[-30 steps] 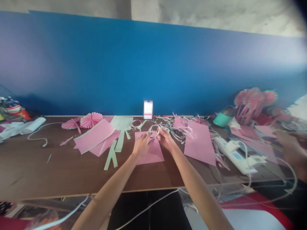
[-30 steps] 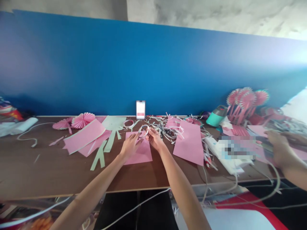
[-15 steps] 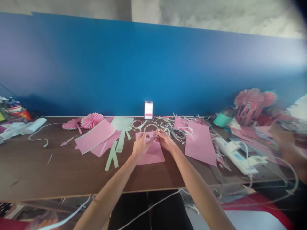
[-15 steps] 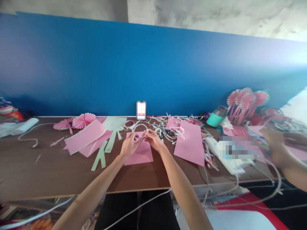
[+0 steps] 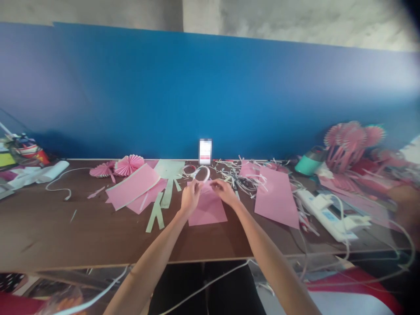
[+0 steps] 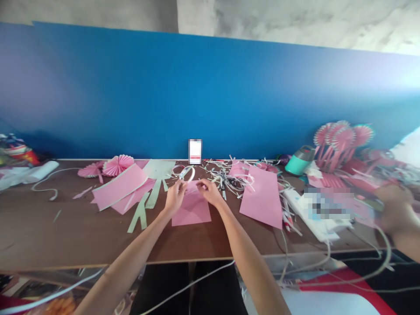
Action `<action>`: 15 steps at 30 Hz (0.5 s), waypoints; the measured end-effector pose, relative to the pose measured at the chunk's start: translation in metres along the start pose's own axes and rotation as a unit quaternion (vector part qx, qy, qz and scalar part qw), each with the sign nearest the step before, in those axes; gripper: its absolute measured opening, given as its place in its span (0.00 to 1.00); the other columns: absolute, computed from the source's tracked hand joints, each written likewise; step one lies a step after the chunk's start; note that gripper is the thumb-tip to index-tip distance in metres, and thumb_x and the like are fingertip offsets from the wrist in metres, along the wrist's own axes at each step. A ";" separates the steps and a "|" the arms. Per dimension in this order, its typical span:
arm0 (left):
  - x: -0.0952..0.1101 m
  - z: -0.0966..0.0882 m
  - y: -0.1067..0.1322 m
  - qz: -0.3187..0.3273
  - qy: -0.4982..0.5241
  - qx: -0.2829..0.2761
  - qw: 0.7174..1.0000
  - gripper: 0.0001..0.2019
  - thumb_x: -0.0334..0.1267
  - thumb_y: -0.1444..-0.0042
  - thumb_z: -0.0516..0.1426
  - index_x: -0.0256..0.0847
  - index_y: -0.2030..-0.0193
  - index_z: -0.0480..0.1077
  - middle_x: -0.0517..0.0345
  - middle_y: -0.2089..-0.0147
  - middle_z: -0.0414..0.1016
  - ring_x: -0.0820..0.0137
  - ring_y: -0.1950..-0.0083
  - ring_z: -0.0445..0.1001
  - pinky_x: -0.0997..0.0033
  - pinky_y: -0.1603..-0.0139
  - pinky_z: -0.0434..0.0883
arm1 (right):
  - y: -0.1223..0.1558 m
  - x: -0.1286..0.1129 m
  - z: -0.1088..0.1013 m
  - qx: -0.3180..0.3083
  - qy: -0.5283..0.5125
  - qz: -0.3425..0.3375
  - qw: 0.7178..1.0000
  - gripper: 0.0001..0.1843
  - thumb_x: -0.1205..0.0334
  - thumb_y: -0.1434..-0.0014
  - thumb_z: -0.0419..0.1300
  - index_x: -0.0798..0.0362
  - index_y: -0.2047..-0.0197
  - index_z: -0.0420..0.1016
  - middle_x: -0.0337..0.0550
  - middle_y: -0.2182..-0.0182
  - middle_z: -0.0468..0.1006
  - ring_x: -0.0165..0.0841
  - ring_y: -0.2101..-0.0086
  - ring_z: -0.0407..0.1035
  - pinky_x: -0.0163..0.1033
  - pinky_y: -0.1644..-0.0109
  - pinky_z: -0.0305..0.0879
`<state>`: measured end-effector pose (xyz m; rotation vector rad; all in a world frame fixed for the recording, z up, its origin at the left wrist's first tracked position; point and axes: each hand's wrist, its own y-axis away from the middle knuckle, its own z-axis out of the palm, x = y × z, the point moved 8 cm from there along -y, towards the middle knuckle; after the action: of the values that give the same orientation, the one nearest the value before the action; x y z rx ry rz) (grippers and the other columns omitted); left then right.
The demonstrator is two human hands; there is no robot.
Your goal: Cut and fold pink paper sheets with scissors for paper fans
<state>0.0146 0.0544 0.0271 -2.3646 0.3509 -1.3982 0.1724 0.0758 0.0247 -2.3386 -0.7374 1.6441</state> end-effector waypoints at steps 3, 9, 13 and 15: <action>-0.018 0.007 -0.001 -0.069 0.121 -0.003 0.990 0.24 0.54 0.38 0.43 0.40 0.75 0.65 0.57 0.77 0.69 0.70 0.74 0.68 0.71 0.70 0.63 | 0.004 -0.009 0.025 -0.086 0.191 -0.084 0.974 0.13 0.74 0.49 0.52 0.52 0.69 0.76 0.44 0.64 0.76 0.36 0.58 0.67 0.42 0.48 0.60; -0.030 0.019 -0.003 -0.124 0.265 -0.021 0.956 0.26 0.59 0.42 0.45 0.39 0.78 0.62 0.60 0.81 0.66 0.74 0.79 0.65 0.73 0.74 0.63 | 0.005 0.010 0.030 -0.063 0.384 -0.016 0.921 0.19 0.65 0.43 0.53 0.52 0.48 0.72 0.49 0.46 0.70 0.43 0.47 0.60 0.48 0.45 0.56; -0.036 0.017 -0.003 -0.154 0.341 -0.010 0.927 0.27 0.62 0.43 0.43 0.39 0.76 0.61 0.61 0.83 0.65 0.74 0.82 0.64 0.74 0.79 0.62 | 0.003 0.015 0.008 0.020 0.434 0.024 0.900 0.22 0.60 0.37 0.48 0.54 0.41 0.64 0.52 0.41 0.65 0.45 0.43 0.57 0.51 0.44 0.53; -0.039 0.015 -0.003 -0.161 0.366 -0.001 0.917 0.28 0.63 0.43 0.43 0.39 0.76 0.62 0.60 0.83 0.64 0.75 0.83 0.63 0.75 0.81 0.60 | 0.002 0.012 0.003 0.038 0.429 0.017 0.902 0.20 0.62 0.37 0.48 0.52 0.43 0.66 0.49 0.44 0.68 0.42 0.45 0.59 0.48 0.45 0.55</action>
<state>0.0097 0.0753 -0.0090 -1.8587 0.1430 -2.4197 0.1739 0.0796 0.0129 -2.6385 -0.4145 0.4815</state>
